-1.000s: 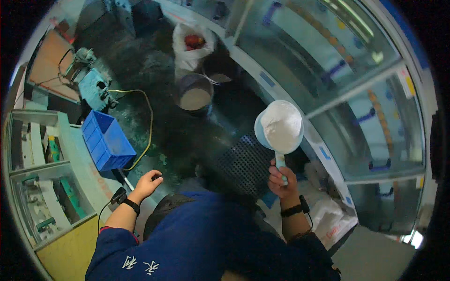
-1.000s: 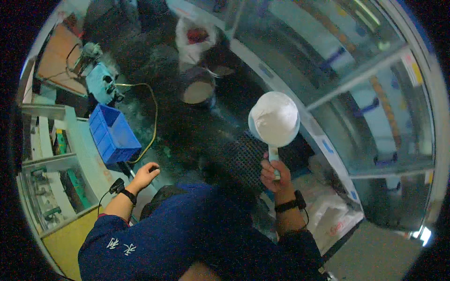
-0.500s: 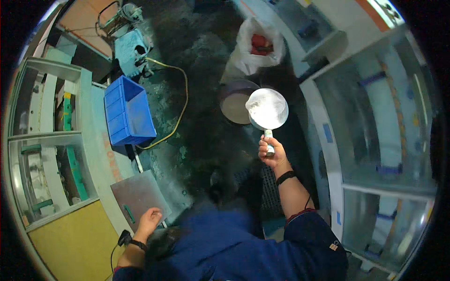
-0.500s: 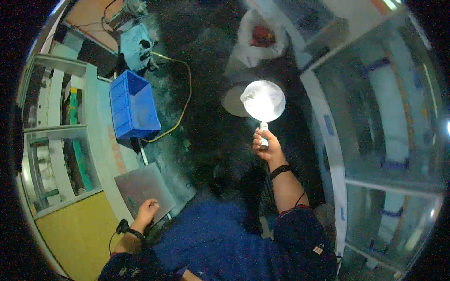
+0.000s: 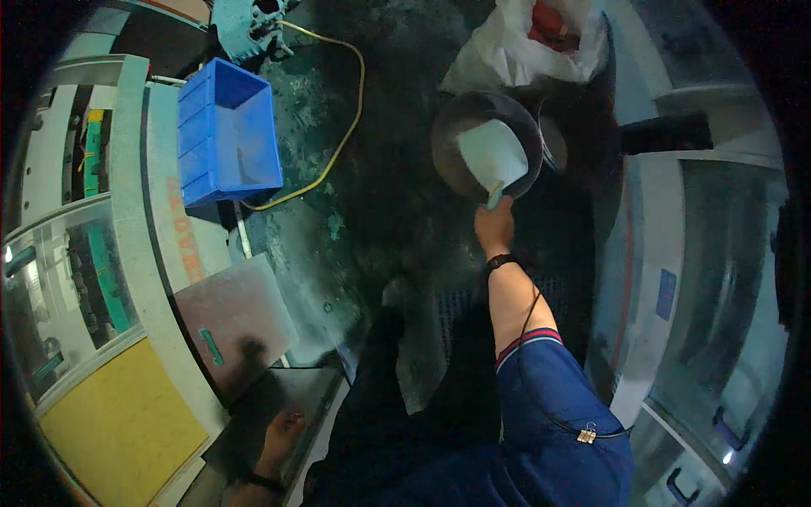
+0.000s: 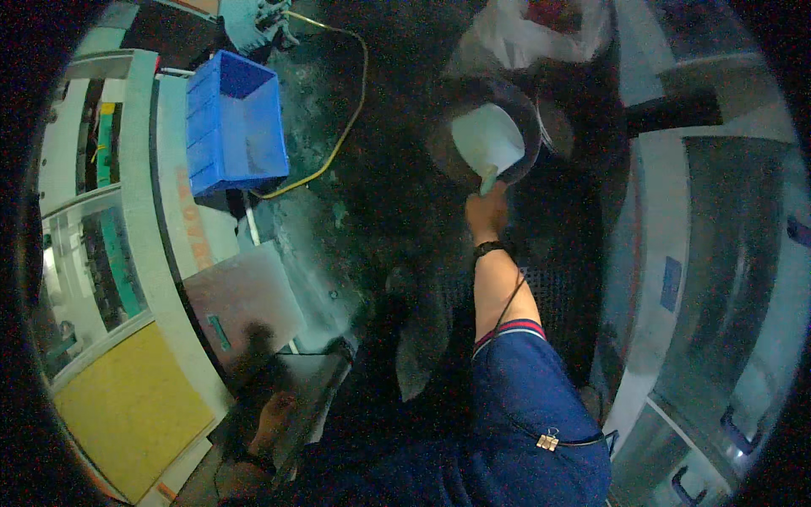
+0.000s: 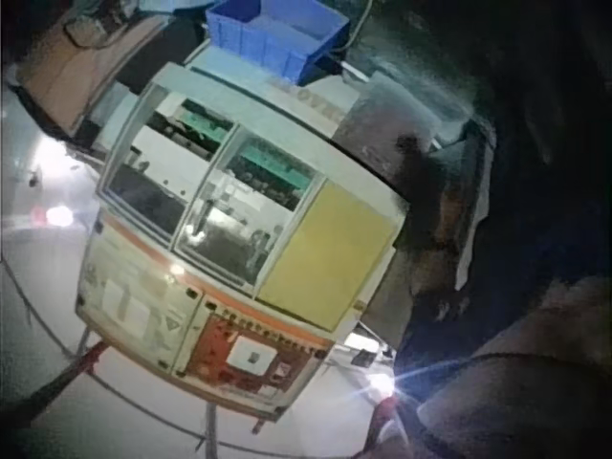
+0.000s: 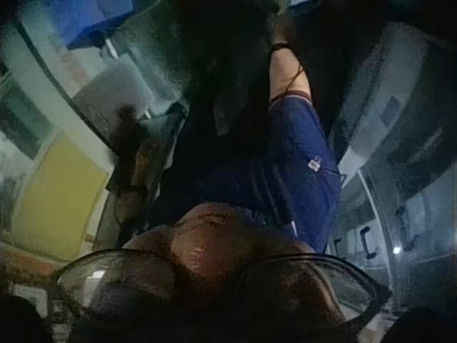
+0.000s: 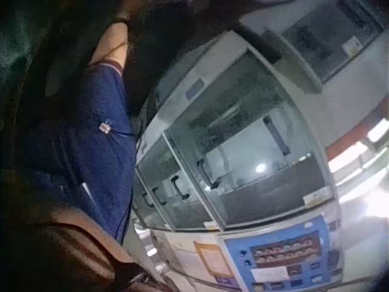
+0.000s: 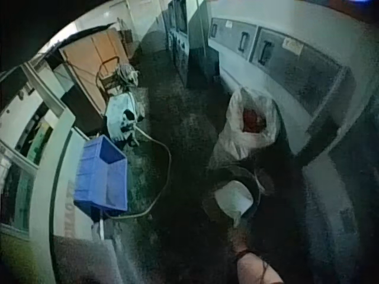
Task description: The recorder scoops white powder from a large sack into a bucket and uses a digital device to take measurements.
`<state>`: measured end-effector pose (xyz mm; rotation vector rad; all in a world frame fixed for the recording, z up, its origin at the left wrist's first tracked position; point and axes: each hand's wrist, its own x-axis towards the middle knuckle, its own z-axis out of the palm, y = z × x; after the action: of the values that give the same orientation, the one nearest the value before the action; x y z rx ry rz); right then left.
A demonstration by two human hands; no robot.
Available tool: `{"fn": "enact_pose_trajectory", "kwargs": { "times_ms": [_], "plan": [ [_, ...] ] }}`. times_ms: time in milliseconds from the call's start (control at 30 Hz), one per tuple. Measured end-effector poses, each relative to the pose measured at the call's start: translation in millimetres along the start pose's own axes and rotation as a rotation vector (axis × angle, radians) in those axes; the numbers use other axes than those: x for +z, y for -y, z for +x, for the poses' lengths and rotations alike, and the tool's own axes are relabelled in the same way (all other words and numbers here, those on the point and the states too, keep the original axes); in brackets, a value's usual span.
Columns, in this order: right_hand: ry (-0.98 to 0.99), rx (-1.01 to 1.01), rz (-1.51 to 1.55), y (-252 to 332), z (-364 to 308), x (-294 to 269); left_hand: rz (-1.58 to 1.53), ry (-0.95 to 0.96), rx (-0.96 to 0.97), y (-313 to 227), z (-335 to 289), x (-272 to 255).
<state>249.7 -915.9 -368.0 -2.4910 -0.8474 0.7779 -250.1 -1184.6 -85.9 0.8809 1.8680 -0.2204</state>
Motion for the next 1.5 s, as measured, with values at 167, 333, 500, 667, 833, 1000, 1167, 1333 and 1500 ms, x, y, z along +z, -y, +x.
{"fn": "enact_pose_trajectory", "kwargs": {
  "times_ms": [167, 333, 500, 667, 833, 1000, 1167, 1333, 1500],
  "plan": [
    [-0.024, -0.205, -0.278, -26, 5, 13, -0.178, -0.026, 0.003, 12, 4, 20],
    [-0.033, -0.243, -0.355, -26, 15, 7, -0.064, 0.064, -0.074, 8, 5, 18],
    [0.022, -0.072, -0.432, -30, 14, -26, -0.048, 0.023, 0.142, -1, 5, 9],
    [-0.107, -0.044, 0.127, -69, -27, -116, 0.021, 0.179, 0.416, -66, 20, -17],
    [0.088, 0.315, 0.560, -91, -160, -251, 0.269, 0.194, 0.486, -117, 69, -52],
    [-0.200, 0.484, 0.857, -188, -366, -348, 0.503, 0.163, 0.712, -208, 115, -49],
    [-0.710, 0.681, 0.606, -297, -573, -417, 0.649, 0.264, 0.925, -252, 109, 1],
    [-1.067, 1.071, 0.738, -362, -739, -416, 0.748, 0.445, 0.973, -255, 65, 61],
    [-0.978, 1.248, 0.510, -496, -863, -297, 0.779, 0.594, 0.883, -241, 33, 150]
  ]
}}
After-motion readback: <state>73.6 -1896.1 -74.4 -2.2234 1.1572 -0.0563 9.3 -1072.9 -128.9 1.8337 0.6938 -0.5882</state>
